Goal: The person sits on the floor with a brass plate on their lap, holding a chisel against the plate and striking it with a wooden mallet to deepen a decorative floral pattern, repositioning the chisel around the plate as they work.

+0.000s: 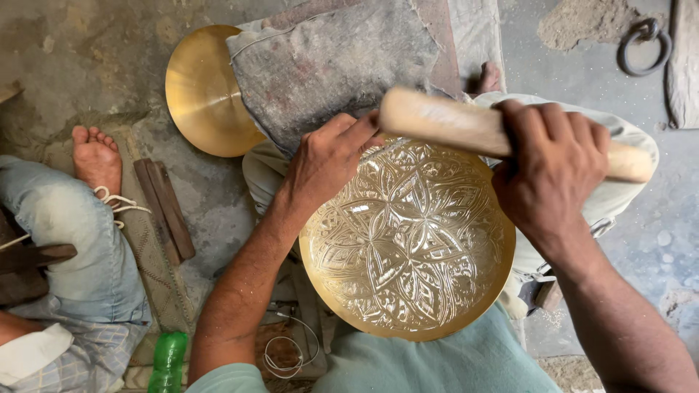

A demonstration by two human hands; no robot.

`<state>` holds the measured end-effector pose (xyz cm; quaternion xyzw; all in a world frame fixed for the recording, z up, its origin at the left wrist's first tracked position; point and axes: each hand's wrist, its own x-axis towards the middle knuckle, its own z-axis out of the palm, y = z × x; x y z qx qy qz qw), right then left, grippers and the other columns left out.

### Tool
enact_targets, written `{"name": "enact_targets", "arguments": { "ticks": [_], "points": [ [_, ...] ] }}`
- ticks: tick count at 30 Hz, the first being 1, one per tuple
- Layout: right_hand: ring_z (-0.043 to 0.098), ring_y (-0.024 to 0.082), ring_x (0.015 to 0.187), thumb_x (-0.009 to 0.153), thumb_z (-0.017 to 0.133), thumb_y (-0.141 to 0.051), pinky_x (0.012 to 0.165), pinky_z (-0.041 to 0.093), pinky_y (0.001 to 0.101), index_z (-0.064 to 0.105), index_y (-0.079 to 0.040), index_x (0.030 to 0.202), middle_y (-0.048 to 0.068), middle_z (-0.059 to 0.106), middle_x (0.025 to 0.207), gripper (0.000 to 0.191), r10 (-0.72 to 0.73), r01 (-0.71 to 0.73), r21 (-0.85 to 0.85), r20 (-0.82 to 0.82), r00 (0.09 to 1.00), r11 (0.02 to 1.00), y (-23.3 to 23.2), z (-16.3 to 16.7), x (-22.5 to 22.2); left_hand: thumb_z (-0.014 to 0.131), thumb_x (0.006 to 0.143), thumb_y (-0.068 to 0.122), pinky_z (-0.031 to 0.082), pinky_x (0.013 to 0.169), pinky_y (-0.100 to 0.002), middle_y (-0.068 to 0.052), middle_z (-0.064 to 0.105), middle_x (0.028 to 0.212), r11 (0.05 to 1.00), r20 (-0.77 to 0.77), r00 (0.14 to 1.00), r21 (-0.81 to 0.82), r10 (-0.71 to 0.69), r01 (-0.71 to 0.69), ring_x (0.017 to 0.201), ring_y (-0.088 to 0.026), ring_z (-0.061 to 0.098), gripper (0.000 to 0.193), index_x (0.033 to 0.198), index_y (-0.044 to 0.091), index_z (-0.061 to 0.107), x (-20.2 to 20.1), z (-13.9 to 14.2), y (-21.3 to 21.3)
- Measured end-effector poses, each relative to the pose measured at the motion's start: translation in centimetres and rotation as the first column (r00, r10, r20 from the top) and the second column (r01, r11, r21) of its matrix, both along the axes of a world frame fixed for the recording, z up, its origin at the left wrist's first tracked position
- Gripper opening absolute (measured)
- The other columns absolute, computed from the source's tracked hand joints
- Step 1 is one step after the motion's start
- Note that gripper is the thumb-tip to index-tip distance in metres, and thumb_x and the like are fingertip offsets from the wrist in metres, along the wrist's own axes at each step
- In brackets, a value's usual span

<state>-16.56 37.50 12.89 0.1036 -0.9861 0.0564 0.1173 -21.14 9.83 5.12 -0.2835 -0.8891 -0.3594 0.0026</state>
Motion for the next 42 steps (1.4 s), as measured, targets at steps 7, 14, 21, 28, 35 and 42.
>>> {"name": "enact_targets", "arguments": {
  "ticks": [7, 14, 21, 28, 35, 42],
  "points": [
    [0.064, 0.029, 0.084, 0.080, 0.065, 0.005, 0.074, 0.051, 0.0457, 0.061, -0.004, 0.123, 0.014, 0.067, 0.097, 0.045, -0.033, 0.035, -0.246, 0.011, 0.999, 0.969, 0.0, 0.2, 0.0, 0.074, 0.098, 0.013, 0.060, 0.057, -0.031, -0.005, 0.065, 0.088, 1.000, -0.025, 1.000, 0.008, 0.006, -0.006, 0.069, -0.015, 0.068, 0.040, 0.136, 0.012, 0.062, 0.4, 0.0, -0.1],
    [0.067, 0.031, 0.090, 0.089, 0.062, 0.010, 0.075, 0.054, 0.0426, 0.059, 0.003, 0.127, 0.020, 0.067, 0.103, 0.039, 0.001, 0.004, -0.351, 0.013, 1.000, 0.936, 0.7, -1.4, 0.6, 0.075, 0.100, 0.017, 0.061, 0.059, -0.032, -0.006, 0.065, 0.089, 1.000, -0.029, 0.999, -0.015, 0.014, -0.014, 0.070, -0.016, 0.069, 0.036, 0.134, 0.013, 0.062, 0.3, 0.1, -0.1],
    [0.064, 0.029, 0.073, 0.075, 0.065, 0.011, 0.065, 0.052, 0.0459, 0.064, -0.003, 0.115, 0.015, 0.069, 0.085, 0.043, 0.058, -0.058, 0.025, -0.010, 0.998, 0.998, 0.7, -1.4, 0.0, 0.074, 0.100, 0.014, 0.061, 0.059, -0.030, -0.005, 0.064, 0.084, 1.000, -0.012, 1.000, -0.019, 0.009, -0.010, 0.070, -0.015, 0.069, 0.037, 0.135, 0.016, 0.063, 0.7, 0.2, -0.3],
    [0.062, 0.026, 0.076, 0.081, 0.063, 0.005, 0.069, 0.048, 0.0430, 0.061, -0.003, 0.117, 0.012, 0.068, 0.091, 0.037, 0.003, -0.007, -0.258, -0.014, 1.000, 0.966, -0.2, -0.1, -0.6, 0.074, 0.099, 0.010, 0.060, 0.050, -0.025, -0.006, 0.065, 0.077, 0.996, 0.010, 1.000, -0.083, -0.027, 0.028, 0.060, -0.017, 0.066, 0.043, 0.141, 0.011, 0.063, 0.5, -0.7, -0.3],
    [0.059, 0.022, 0.087, 0.081, 0.057, 0.006, 0.078, 0.046, 0.0373, 0.058, -0.001, 0.125, 0.008, 0.062, 0.098, 0.045, 0.004, 0.060, -0.561, 0.112, 0.994, 0.826, 0.7, -0.4, 0.0, 0.075, 0.100, 0.013, 0.061, 0.058, -0.027, -0.004, 0.064, 0.087, 1.000, -0.041, 0.999, 0.002, 0.003, -0.003, 0.070, -0.013, 0.068, 0.036, 0.134, 0.013, 0.063, 0.9, -0.4, -0.7],
    [0.059, 0.027, 0.090, 0.082, 0.066, 0.011, 0.082, 0.045, 0.0399, 0.063, -0.001, 0.124, 0.013, 0.062, 0.097, 0.043, 0.063, -0.054, -0.182, 0.043, 0.997, 0.982, 1.0, -1.1, 0.2, 0.075, 0.101, 0.016, 0.060, 0.056, -0.026, -0.004, 0.063, 0.086, 1.000, -0.031, 1.000, 0.000, -0.004, 0.004, 0.069, -0.012, 0.066, 0.035, 0.134, 0.013, 0.063, 1.0, -0.1, -0.5]
  ]
}}
